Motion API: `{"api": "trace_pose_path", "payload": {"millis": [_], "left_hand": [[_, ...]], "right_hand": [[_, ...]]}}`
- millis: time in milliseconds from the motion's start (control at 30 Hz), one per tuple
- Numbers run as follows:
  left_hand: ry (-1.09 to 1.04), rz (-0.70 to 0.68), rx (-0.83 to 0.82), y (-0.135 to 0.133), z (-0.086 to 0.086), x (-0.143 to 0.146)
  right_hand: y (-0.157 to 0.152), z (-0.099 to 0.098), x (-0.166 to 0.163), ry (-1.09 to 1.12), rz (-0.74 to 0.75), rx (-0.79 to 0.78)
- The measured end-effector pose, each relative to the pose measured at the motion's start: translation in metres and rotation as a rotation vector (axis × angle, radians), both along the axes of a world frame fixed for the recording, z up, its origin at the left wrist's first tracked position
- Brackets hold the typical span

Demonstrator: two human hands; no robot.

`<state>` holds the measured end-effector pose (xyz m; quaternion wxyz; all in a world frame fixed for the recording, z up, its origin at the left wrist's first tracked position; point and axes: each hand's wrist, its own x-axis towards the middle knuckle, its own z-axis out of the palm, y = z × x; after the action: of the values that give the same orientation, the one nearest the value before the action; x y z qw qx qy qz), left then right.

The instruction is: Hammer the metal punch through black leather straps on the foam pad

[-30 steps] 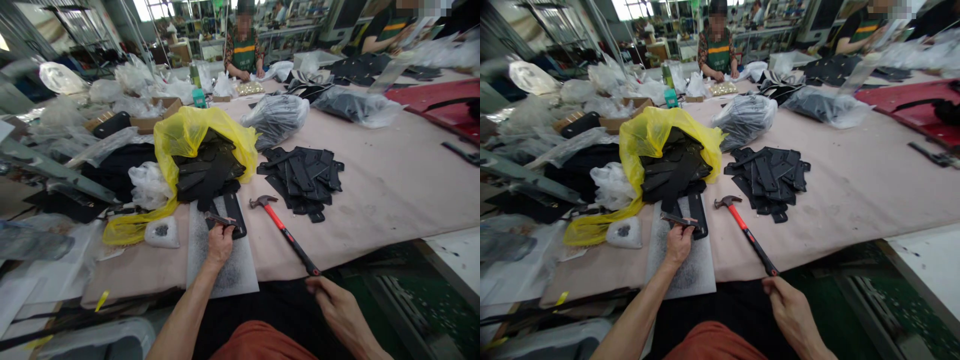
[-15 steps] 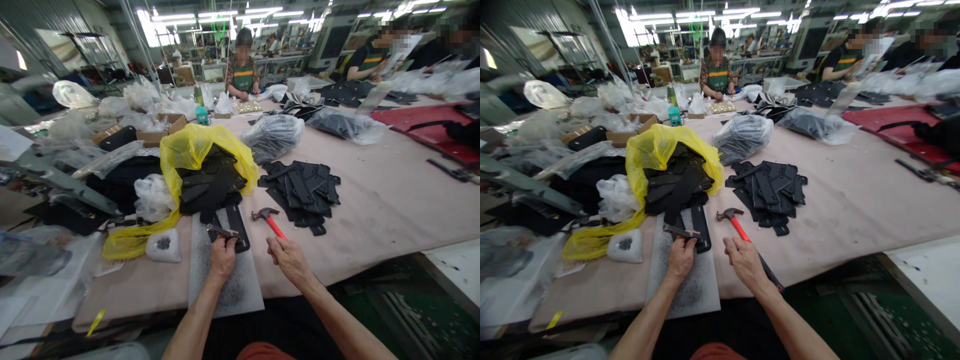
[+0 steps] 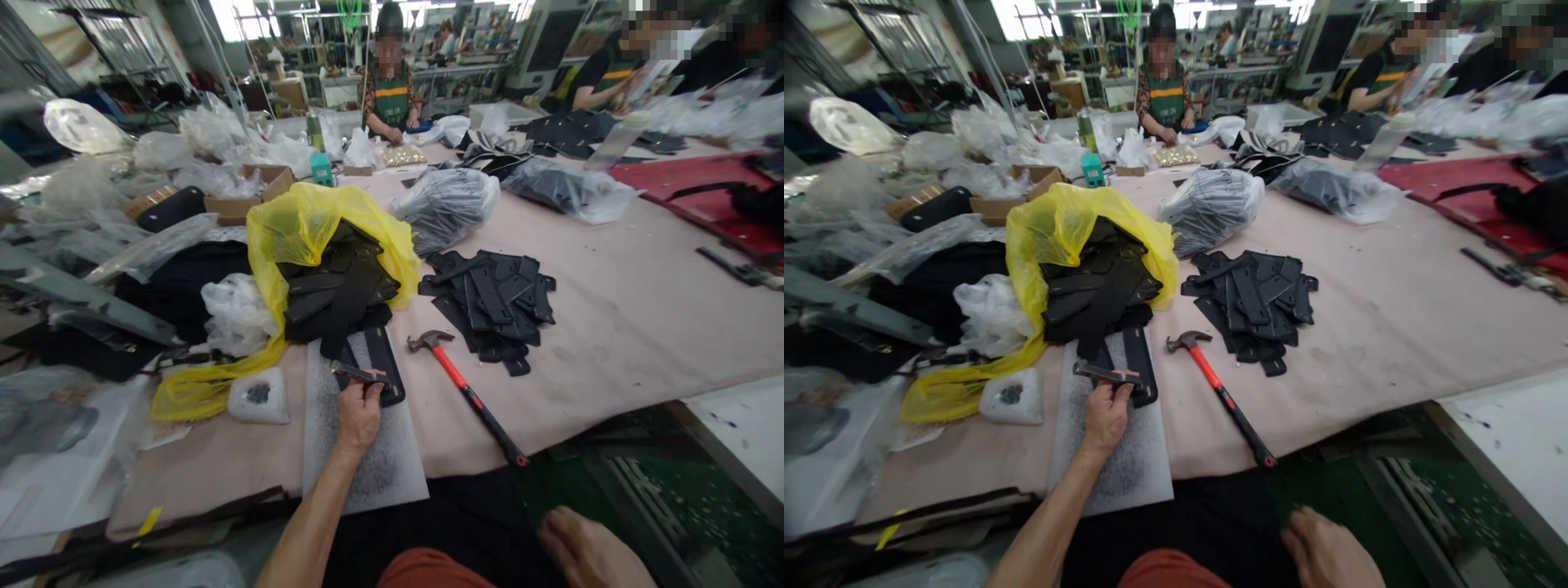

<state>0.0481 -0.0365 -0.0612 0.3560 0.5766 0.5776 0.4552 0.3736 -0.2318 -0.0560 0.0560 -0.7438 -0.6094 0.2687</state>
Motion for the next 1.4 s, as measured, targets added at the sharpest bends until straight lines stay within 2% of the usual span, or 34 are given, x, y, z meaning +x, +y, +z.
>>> {"api": "trace_pose_path", "payload": {"millis": [133, 233, 300, 400, 500, 600, 767, 933, 1033, 1100, 1167, 1200, 1233, 1300, 1400], "left_hand": [[-0.016, 0.002, 0.0, 0.0, 0.0, 0.0], [-0.03, -0.006, -0.011, -0.001, 0.002, -0.001], [-0.038, 0.0, -0.014, -0.001, 0.004, -0.002], [-0.068, 0.035, -0.005, -0.001, 0.006, -0.003], [-0.13, 0.063, -0.003, 0.0, 0.006, -0.002], [-0.292, 0.088, -0.037, 0.002, 0.006, -0.001], [-0.491, 0.039, -0.124, 0.005, 0.004, -0.005], [-0.759, 0.09, -0.158, 0.009, 0.006, -0.012], [-0.856, 0.113, -0.165, 0.01, 0.007, -0.016], [-0.887, 0.127, -0.158, 0.011, 0.007, -0.018], [-0.895, 0.145, -0.147, 0.011, 0.007, -0.019], [-0.894, 0.153, -0.144, 0.012, 0.006, -0.019], [-0.891, 0.157, -0.143, 0.011, 0.006, -0.018], [-0.883, 0.161, -0.143, 0.011, 0.007, -0.015], [-0.857, 0.189, -0.127, 0.009, 0.015, -0.013]], "right_hand": [[0.087, 0.027, -0.076, 0.149, -0.068, 0.209], [0.158, 0.032, -0.133, 0.28, -0.046, 0.281], [0.192, 0.03, -0.159, 0.266, -0.035, 0.281], [0.219, 0.025, -0.179, 0.207, 0.004, 0.182], [0.228, 0.021, -0.178, 0.227, 0.002, 0.107], [0.229, 0.017, -0.17, 0.29, -0.006, 0.082], [0.22, 0.016, -0.157, 0.443, -0.022, 0.06], [0.212, 0.034, -0.125, 0.654, -0.018, 0.105], [0.23, 0.054, -0.083, 0.812, -0.163, 0.17], [0.248, 0.066, -0.053, 0.722, -0.355, 0.279], [0.264, 0.074, -0.031, 0.463, -0.5, 0.458], [0.267, 0.075, -0.028, 0.326, -0.526, 0.552], [0.267, 0.074, -0.03, 0.223, -0.509, 0.624], [0.257, 0.067, -0.052, 0.163, -0.379, 0.663], [0.227, 0.05, -0.114, 0.267, -0.062, 0.514]]}}
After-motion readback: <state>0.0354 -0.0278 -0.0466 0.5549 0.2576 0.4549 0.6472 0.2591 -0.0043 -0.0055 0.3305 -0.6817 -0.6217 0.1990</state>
